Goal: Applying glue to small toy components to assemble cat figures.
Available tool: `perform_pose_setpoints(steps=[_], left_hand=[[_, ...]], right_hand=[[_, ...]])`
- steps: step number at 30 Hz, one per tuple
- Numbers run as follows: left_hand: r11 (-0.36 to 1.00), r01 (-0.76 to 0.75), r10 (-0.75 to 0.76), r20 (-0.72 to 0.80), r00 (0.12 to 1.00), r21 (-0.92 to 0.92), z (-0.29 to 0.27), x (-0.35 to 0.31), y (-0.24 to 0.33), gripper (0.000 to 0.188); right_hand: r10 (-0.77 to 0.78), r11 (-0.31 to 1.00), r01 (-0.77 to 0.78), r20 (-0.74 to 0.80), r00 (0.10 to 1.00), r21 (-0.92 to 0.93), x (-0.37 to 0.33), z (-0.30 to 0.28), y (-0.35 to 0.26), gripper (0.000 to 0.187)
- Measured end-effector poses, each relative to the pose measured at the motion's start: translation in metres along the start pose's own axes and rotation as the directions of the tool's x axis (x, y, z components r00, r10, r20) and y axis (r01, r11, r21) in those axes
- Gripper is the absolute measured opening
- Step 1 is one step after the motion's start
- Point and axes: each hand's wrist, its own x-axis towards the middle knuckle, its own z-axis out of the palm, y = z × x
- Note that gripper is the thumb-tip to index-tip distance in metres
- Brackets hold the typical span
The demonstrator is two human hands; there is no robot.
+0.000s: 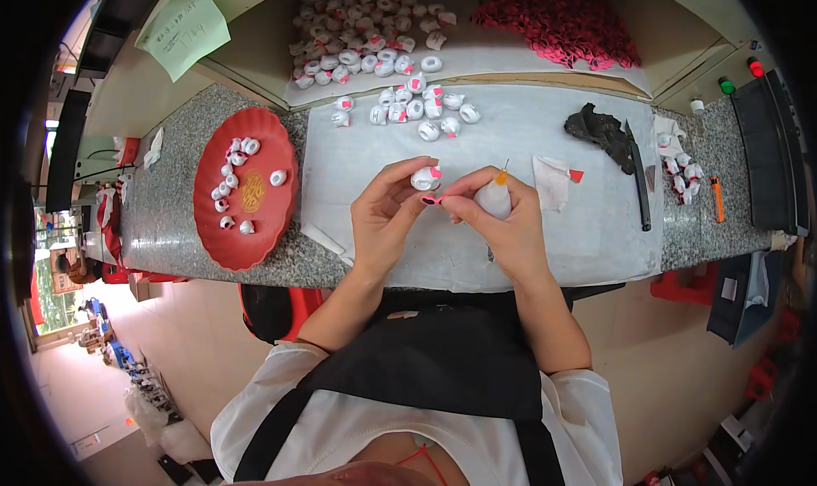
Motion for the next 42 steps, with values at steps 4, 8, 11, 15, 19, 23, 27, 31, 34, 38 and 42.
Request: perform_pose_setpoints(steps=[4, 8, 11, 15, 19, 23, 27, 31, 34, 38, 42], left_hand=[[0.985, -0.091, 0.089, 0.021, 0.996, 0.144, 0.003, -0.004, -0.002, 0.034], [0.972, -0.139, 0.132, 0.050, 0.990, 0.188, 0.002, -0.007, 0.000, 0.033], [0.968, -0.158, 0.143, 0.087, 0.986, 0.195, 0.002, -0.006, 0.001, 0.030], [0.999, -0.025, 0.027, 0.054, 0.998, -0.028, 0.001, -0.007, 0.006, 0.028], [0.989, 0.028, -0.018, 0.066, 0.998, -0.147, -0.002, -0.005, 0.006, 0.026], [0.990, 0.042, -0.027, 0.116, 0.993, -0.135, -0.003, -0.007, 0.006, 0.027], [0.993, -0.001, 0.014, 0.110, 0.994, -0.119, -0.003, -0.009, 0.003, 0.026], [0.993, 0.025, -0.010, 0.123, 0.992, -0.118, -0.003, -0.011, 0.004, 0.026], [0.992, 0.045, -0.029, 0.132, 0.991, -0.117, -0.004, -0.012, 0.004, 0.025], [0.994, -0.012, 0.028, 0.153, 0.988, -0.108, -0.001, -0.010, 0.005, 0.023], [0.991, -0.020, 0.044, 0.187, 0.981, -0.131, -0.006, -0.011, 0.001, 0.022]], right_hand=[[0.001, 1.000, 0.000, -0.024, 1.000, 0.004, -0.002, 0.001, 0.003, 0.008], [0.015, 1.000, -0.016, -0.046, 0.999, -0.008, -0.002, 0.002, 0.007, 0.008], [-0.004, 1.000, 0.002, -0.057, 0.998, -0.030, -0.003, 0.003, 0.008, 0.009], [-0.032, 0.995, 0.028, -0.041, 0.999, -0.099, -0.003, 0.004, 0.011, 0.014], [-0.077, 0.995, 0.072, -0.068, 0.995, -0.070, -0.003, 0.004, 0.014, 0.019], [-0.002, 0.999, 0.002, 0.008, 1.000, 0.050, -0.004, 0.006, 0.006, 0.025], [0.050, 0.986, -0.064, 0.098, 0.994, 0.151, -0.003, 0.002, 0.013, 0.028], [0.035, 0.979, -0.052, 0.087, 0.996, 0.198, -0.003, 0.002, 0.014, 0.024], [0.016, 0.988, -0.033, 0.110, 0.994, 0.153, -0.004, 0.003, 0.011, 0.025], [-0.006, 0.993, -0.007, 0.107, 0.994, 0.120, -0.005, -0.002, 0.014, 0.026], [-0.054, 0.993, 0.039, 0.136, 0.989, 0.107, -0.007, -0.003, 0.013, 0.025]])
